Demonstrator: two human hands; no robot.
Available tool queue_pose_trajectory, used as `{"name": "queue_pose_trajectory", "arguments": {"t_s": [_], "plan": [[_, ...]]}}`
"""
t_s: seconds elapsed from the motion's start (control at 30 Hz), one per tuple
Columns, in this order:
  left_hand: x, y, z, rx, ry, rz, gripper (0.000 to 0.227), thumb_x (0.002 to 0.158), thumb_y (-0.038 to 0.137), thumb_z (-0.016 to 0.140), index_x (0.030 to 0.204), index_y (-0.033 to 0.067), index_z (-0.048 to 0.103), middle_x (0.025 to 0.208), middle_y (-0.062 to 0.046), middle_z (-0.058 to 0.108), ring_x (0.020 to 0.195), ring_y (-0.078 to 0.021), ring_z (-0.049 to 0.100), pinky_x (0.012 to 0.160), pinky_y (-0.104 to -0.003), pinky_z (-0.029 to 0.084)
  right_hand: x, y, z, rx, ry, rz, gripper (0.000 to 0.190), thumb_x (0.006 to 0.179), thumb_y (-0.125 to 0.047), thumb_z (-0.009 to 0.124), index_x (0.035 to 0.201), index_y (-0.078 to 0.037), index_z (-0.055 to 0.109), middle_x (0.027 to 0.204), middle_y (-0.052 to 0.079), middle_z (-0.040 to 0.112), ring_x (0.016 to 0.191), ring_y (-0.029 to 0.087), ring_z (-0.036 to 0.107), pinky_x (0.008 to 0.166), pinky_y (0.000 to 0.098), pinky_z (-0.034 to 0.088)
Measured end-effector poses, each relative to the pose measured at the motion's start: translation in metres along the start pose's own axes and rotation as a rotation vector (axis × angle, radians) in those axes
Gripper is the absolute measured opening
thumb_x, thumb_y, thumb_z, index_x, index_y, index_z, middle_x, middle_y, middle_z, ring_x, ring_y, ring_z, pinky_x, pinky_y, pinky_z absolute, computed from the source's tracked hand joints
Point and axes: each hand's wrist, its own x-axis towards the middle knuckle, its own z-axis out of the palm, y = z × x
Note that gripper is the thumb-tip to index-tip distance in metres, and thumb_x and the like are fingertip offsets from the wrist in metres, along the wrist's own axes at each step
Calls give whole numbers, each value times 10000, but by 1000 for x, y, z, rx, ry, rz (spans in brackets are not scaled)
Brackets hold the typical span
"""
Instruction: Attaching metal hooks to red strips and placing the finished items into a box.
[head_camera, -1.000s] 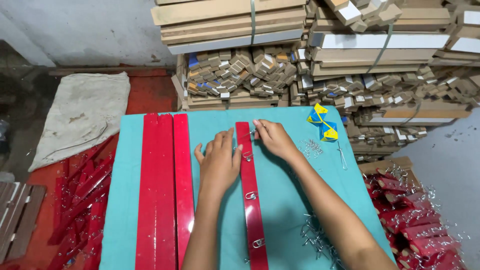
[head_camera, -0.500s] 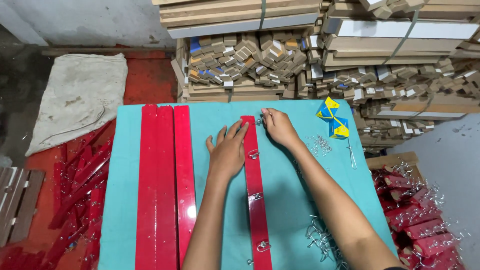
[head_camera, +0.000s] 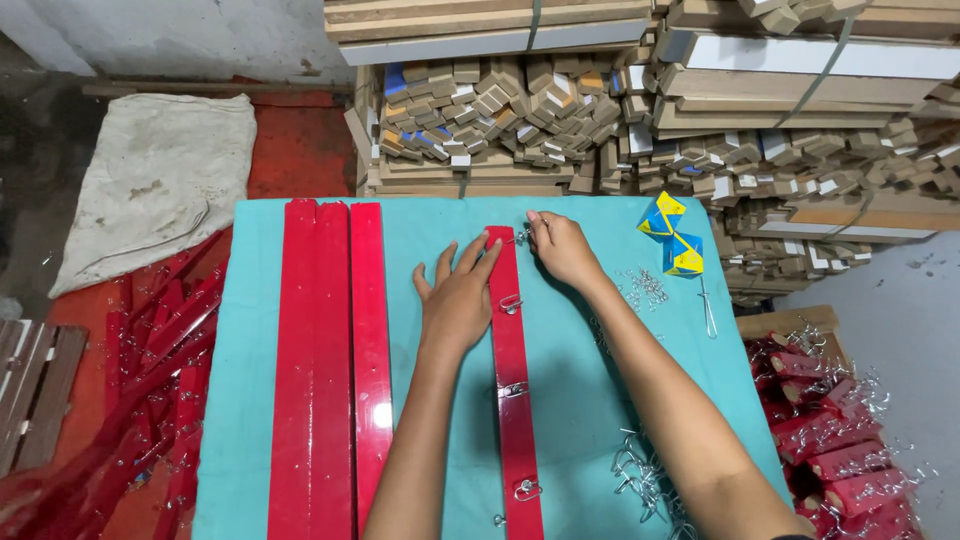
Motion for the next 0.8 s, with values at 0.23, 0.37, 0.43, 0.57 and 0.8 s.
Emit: {"name": "queue_pose_trajectory", "arguments": {"t_s": [0.23, 0.37, 0.43, 0.57, 0.8], "plan": [[-1, -2, 4, -1, 22, 2, 644, 1002, 11, 436, 1589, 274, 402, 1682, 24, 313, 1523, -379, 239, 1131, -739, 75, 3, -8, -5, -180, -20, -49, 433, 1114, -260, 420, 826, -23, 641, 730, 222, 698, 807, 451, 697, 744, 516, 553], [-2, -3, 6, 10, 37, 5, 661, 1002, 18, 438, 1591, 312, 388, 1679, 38, 310, 1526, -367, 234, 1129, -746, 65, 6, -2, -4, -157, -34, -40, 427, 1108, -244, 419, 833, -10, 648, 739, 235, 698, 837, 477, 691, 767, 542, 547], [-3, -2, 6, 3, 45, 8, 659, 1004, 17, 436, 1591, 311, 392, 1677, 35, 315, 1526, -364, 236, 1127, -744, 60, 3, -1, -4, -133, -40, -25, 425, 1105, -243, 425, 828, -12, 648, 732, 232, 699, 848, 479, 691, 779, 551, 546], [-1, -1, 6, 10, 32, -5, 676, 1002, 23, 439, 1596, 339, 374, 1685, 40, 295, 1529, -361, 227, 1130, -740, 50, 3, -1, -3, -86, -37, -9, 449, 1110, -295, 423, 820, -46, 657, 726, 165, 717, 853, 423, 705, 792, 525, 547], [-2, 0, 8, 41, 36, -12, 677, 1006, 36, 421, 1590, 377, 374, 1677, 54, 307, 1527, -345, 243, 1129, -742, 28, 1, -5, -7, -86, -49, -2, 450, 1108, -293, 426, 808, -48, 654, 735, 159, 730, 854, 416, 705, 805, 526, 539]]}}
